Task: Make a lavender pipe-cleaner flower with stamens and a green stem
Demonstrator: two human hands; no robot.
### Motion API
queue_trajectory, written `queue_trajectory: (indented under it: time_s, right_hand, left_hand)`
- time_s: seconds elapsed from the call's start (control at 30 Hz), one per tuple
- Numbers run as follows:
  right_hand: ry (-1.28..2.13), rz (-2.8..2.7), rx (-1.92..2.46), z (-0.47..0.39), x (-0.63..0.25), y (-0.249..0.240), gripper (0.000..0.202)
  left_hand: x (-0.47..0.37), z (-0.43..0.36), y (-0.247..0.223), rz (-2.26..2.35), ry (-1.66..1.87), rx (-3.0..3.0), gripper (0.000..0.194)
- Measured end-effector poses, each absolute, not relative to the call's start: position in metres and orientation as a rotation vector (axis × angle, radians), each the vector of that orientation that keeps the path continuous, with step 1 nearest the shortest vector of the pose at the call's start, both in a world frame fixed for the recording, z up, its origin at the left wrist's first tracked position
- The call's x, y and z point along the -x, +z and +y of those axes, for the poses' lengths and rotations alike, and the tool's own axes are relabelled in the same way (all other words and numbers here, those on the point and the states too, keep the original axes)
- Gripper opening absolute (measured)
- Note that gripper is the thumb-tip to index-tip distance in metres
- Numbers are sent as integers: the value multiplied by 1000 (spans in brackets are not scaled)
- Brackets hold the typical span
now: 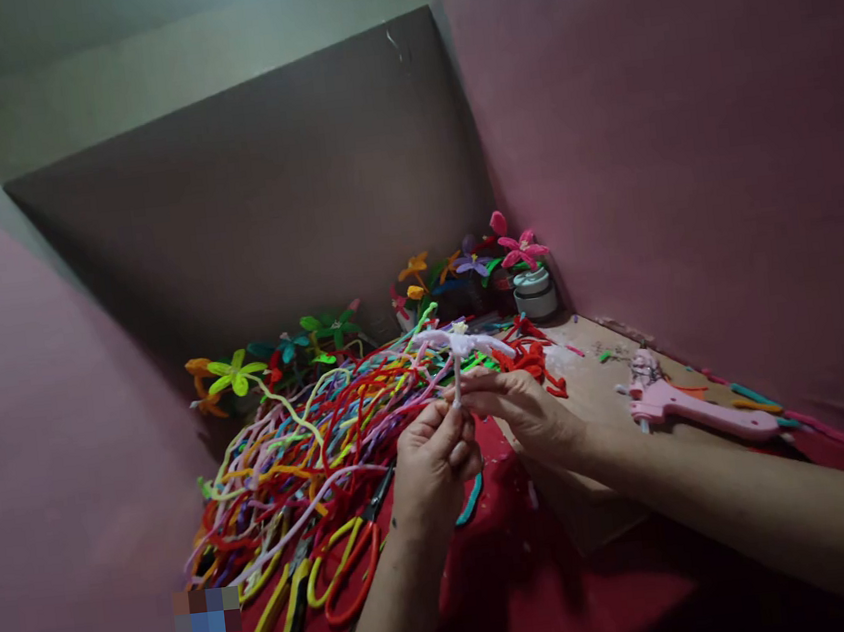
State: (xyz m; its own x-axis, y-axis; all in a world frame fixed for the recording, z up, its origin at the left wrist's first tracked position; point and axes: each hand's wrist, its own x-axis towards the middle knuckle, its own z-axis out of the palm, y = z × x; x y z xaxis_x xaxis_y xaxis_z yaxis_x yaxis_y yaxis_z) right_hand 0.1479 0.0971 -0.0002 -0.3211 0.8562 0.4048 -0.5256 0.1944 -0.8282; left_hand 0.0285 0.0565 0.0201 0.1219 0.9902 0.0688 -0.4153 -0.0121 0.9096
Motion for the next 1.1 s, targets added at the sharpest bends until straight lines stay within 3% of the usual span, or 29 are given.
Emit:
queue_trajectory:
  time_s: [0.37,0.6,0.83,1.1]
  right_hand:
    - [1610,-1343,326,101,-148,0,15]
    - [1486,-1180,466,99,-147,-10,15]
    - [1514,-1112,443,97,-146,-12,13]
    - [1498,-1103,469,95,-147,-11,15]
  left_hand:
    - [-12,58,8,527,1098,-900,12]
    - [-24,58,11,908,1270,-1258,26]
    - [-35,53,4,1331,1454,-1533,14]
    - [-32,55,4,1242,1480,-1416,21]
